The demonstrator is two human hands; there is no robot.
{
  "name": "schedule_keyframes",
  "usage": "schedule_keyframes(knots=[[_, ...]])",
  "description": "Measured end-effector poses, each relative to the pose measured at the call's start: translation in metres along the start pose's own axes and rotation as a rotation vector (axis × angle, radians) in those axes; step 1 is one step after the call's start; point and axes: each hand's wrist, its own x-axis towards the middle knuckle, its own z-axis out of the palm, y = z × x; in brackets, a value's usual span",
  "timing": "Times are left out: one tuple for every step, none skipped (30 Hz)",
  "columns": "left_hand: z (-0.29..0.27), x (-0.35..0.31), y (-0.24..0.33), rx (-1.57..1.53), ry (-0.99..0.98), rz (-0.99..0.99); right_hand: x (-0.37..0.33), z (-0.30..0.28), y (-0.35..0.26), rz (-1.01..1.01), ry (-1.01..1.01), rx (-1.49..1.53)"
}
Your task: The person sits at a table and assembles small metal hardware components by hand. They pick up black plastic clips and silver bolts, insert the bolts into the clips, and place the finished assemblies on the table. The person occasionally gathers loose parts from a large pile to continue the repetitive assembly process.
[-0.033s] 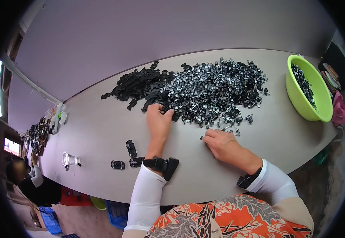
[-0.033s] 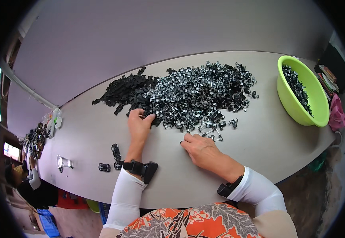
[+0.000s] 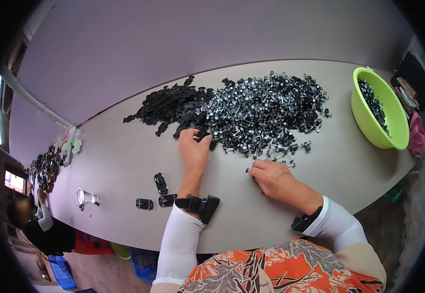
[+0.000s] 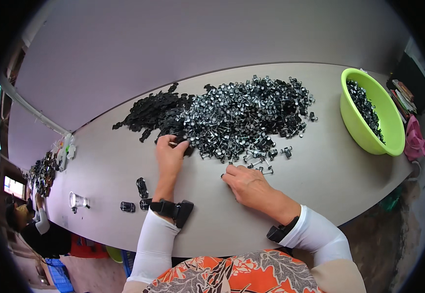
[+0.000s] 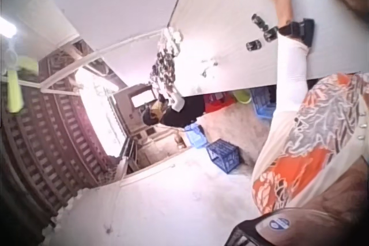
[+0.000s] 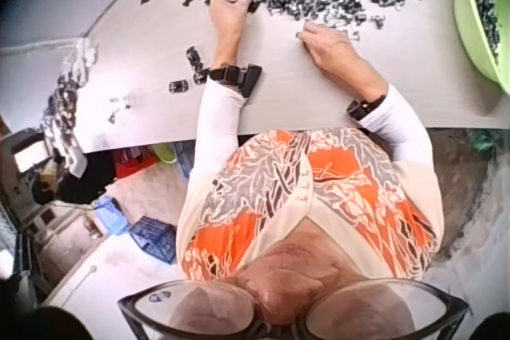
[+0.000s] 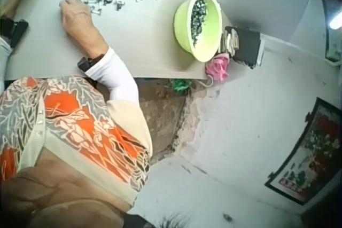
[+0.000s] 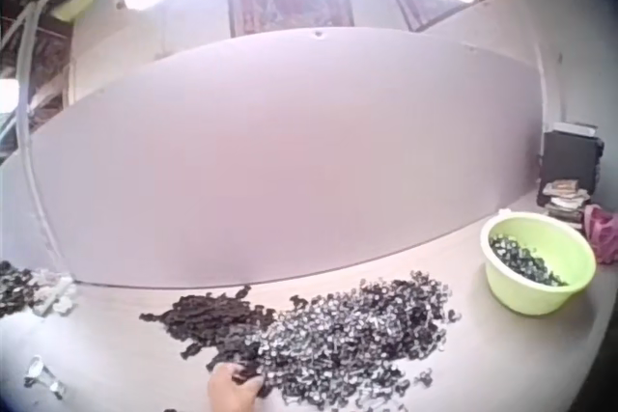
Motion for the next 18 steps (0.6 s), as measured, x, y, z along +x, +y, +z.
schedule_keyframes(knots=[[-0.003,-0.003,-0.001,-0.129,-0.022,-0.064,-0.002,-0.002,0.002,0.024,0.006,0.044],[-0.008,-0.006,-0.002,-0.257,-0.042,-0.129,-0.004,-0.006,0.005,0.047,0.012,0.089],[-0.013,-0.011,-0.001,-0.385,-0.062,-0.195,-0.004,-0.010,0.008,0.070,0.018,0.134],[-0.017,-0.018,0.000,-0.481,-0.028,-0.095,-0.003,-0.012,0.009,0.064,0.039,0.134],[-0.022,-0.023,0.003,-0.523,-0.069,-0.172,-0.001,-0.014,0.010,0.059,0.060,0.138],[-0.028,-0.027,0.008,-0.566,-0.110,-0.250,-0.001,-0.014,0.010,0.053,0.080,0.141],[-0.032,-0.029,0.009,-0.607,-0.144,-0.322,0.002,-0.012,0.007,0.014,0.062,0.104],[-0.035,-0.031,0.003,-0.606,-0.219,-0.364,0.006,-0.009,0.003,-0.025,0.045,0.067],[-0.035,-0.035,0.003,-0.645,-0.229,-0.409,0.008,-0.007,0.001,-0.064,0.028,0.030],[-0.034,-0.037,0.006,-0.685,-0.238,-0.449,0.009,-0.006,0.000,-0.069,-0.013,0.007],[-0.034,-0.039,0.008,-0.726,-0.247,-0.489,0.009,-0.003,0.000,-0.074,-0.053,-0.016],[-0.036,-0.041,0.008,-0.751,-0.279,-0.480,0.009,-0.001,0.001,-0.079,-0.093,-0.040],[-0.037,-0.041,0.008,-0.784,-0.282,-0.484,0.009,0.000,0.002,-0.078,-0.082,-0.034],[-0.038,-0.042,0.009,-0.817,-0.285,-0.487,0.009,0.000,0.004,-0.077,-0.072,-0.029],[-0.039,-0.043,0.009,-0.850,-0.288,-0.491,0.009,0.000,0.005,-0.077,-0.062,-0.024],[-0.040,-0.044,0.004,-0.867,-0.284,-0.443,0.009,-0.002,0.004,-0.058,-0.059,0.010],[-0.041,-0.045,-0.005,-0.884,-0.278,-0.395,0.010,-0.006,0.001,-0.039,-0.056,0.043],[-0.043,-0.048,-0.010,-0.900,-0.272,-0.347,0.012,-0.009,-0.001,-0.021,-0.054,0.077]])
